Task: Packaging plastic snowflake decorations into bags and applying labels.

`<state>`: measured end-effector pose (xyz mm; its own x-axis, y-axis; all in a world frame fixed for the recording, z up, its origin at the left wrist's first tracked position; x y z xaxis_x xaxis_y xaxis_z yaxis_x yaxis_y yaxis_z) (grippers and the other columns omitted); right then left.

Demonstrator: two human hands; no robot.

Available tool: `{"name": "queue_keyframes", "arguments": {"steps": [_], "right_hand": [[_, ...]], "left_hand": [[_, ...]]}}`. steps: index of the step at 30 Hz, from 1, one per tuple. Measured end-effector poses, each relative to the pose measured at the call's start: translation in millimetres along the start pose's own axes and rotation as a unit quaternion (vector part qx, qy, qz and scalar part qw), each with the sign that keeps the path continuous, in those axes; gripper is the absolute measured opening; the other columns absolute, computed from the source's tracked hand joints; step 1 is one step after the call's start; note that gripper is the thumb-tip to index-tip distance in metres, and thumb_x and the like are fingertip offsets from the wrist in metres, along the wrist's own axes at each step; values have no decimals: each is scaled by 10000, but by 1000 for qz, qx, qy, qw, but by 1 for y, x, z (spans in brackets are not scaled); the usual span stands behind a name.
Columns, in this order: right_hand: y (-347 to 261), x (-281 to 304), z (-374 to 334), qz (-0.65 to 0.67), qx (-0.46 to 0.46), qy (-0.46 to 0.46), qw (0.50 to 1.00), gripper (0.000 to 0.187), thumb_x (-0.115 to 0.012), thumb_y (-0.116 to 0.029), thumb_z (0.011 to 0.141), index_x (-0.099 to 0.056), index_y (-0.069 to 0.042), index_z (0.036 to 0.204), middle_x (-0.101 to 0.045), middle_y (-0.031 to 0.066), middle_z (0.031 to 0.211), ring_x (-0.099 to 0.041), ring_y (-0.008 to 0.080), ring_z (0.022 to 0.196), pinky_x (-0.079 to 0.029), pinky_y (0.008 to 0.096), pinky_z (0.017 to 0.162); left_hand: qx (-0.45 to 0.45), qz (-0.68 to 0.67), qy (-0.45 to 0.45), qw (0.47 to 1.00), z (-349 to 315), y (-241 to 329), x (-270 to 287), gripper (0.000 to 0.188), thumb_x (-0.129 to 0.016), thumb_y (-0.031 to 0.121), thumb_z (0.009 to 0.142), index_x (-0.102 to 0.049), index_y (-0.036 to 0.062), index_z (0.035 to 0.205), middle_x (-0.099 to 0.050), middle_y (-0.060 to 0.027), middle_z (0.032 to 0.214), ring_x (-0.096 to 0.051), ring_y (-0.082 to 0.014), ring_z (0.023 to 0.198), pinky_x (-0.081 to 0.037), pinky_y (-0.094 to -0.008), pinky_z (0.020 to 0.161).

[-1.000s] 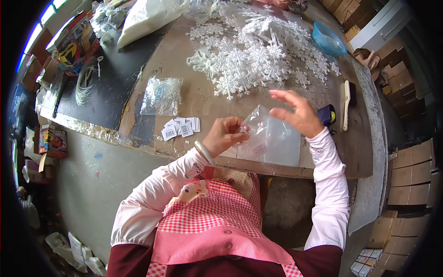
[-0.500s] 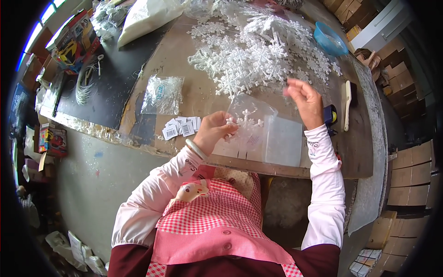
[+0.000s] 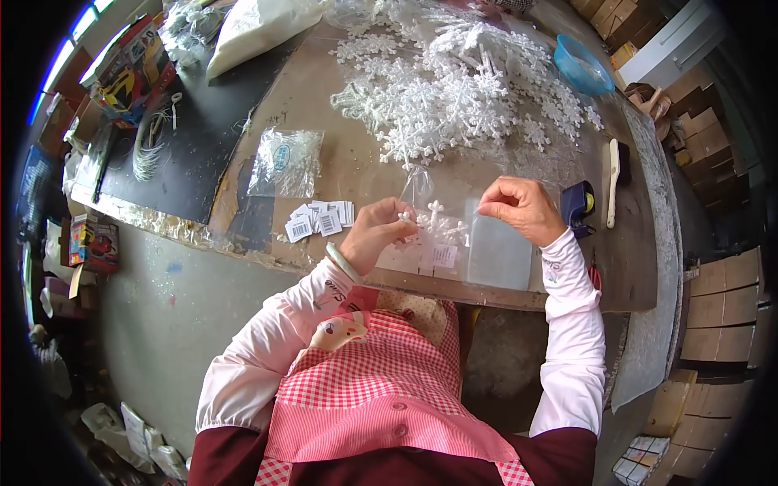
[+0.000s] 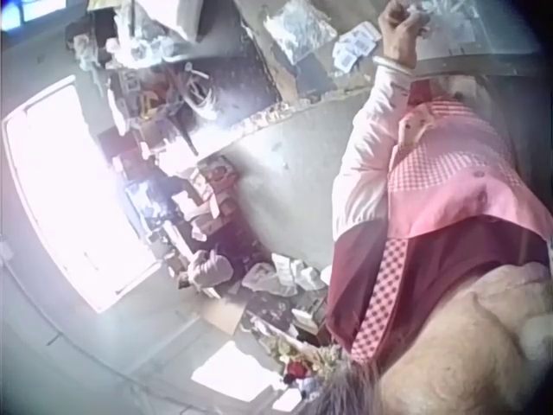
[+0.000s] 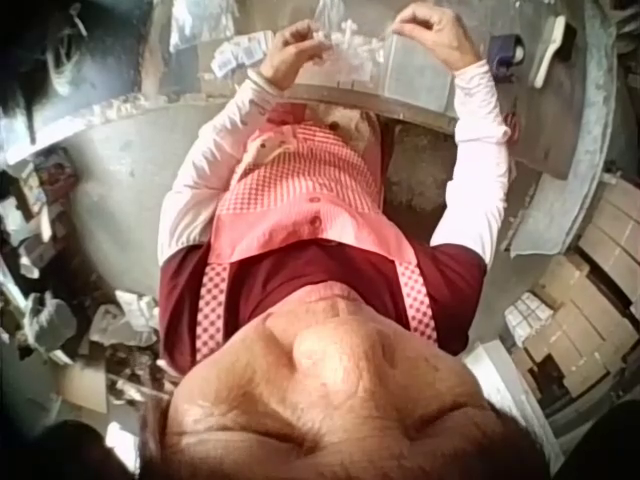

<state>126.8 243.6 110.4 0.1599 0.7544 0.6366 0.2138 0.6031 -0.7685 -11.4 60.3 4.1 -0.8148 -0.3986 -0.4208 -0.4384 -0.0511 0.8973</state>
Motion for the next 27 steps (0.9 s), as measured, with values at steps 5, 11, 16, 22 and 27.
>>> {"name": "queue_keyframes", "arguments": {"steps": [5, 11, 16, 22, 27], "right_hand": [[-6, -4, -12, 221, -20, 117, 968, 250, -599, -38, 895, -547, -32, 1139, -681, 62, 867, -637, 118, 762, -517, 266, 714], [1, -6, -22, 184, 28, 125, 975, 769, -750, -287, 816, -343, -71, 1432, -563, 117, 1256, -529, 193, 1167, -429, 311, 926], [-26, -18, -20, -31, 25, 60, 997, 938, -848, -343, 701, -340, -117, 1457, -595, 75, 1217, -552, 182, 1119, -416, 351, 926], [-20, -22, -17, -10, 5, 123, 992, 157, -742, -132, 805, -662, -16, 875, -666, 55, 744, -594, 118, 664, -466, 273, 606], [-27, -23, -24, -46, 43, 143, 988, 126, -728, -108, 810, -651, -8, 818, -648, 73, 708, -590, 140, 627, -458, 289, 581]], "left_hand": [[1, -39, 3, 999, -3, 2, -6, 82, -632, 23, 851, -593, 55, 915, -636, -19, 774, -609, -91, 674, -486, -227, 612], [-5, -30, 17, 999, -6, -4, -6, 94, -636, 25, 847, -596, 45, 929, -634, -17, 766, -606, -88, 691, -484, -227, 633], [-13, -7, 6, 1000, -12, -7, -16, 109, -645, 34, 845, -603, 40, 945, -629, -7, 773, -590, -75, 713, -480, -228, 668], [-16, 34, 1, 999, -11, -5, -22, 157, -634, 63, 869, -664, 28, 1019, -662, -8, 846, -598, -83, 793, -485, -239, 719], [-9, 78, 6, 997, -6, -5, -15, 174, -631, 108, 891, -700, 23, 1027, -689, -22, 911, -606, -100, 845, -489, -253, 767]]}}
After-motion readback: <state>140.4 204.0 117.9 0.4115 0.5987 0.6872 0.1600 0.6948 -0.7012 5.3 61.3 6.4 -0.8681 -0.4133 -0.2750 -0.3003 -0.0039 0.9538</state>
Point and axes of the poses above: each hand's wrist, its own z-axis towards the middle knuckle, its own x-axis out of the back of the hand, y = z × x, the point moved 4 cm from there along z, towards the middle knuckle
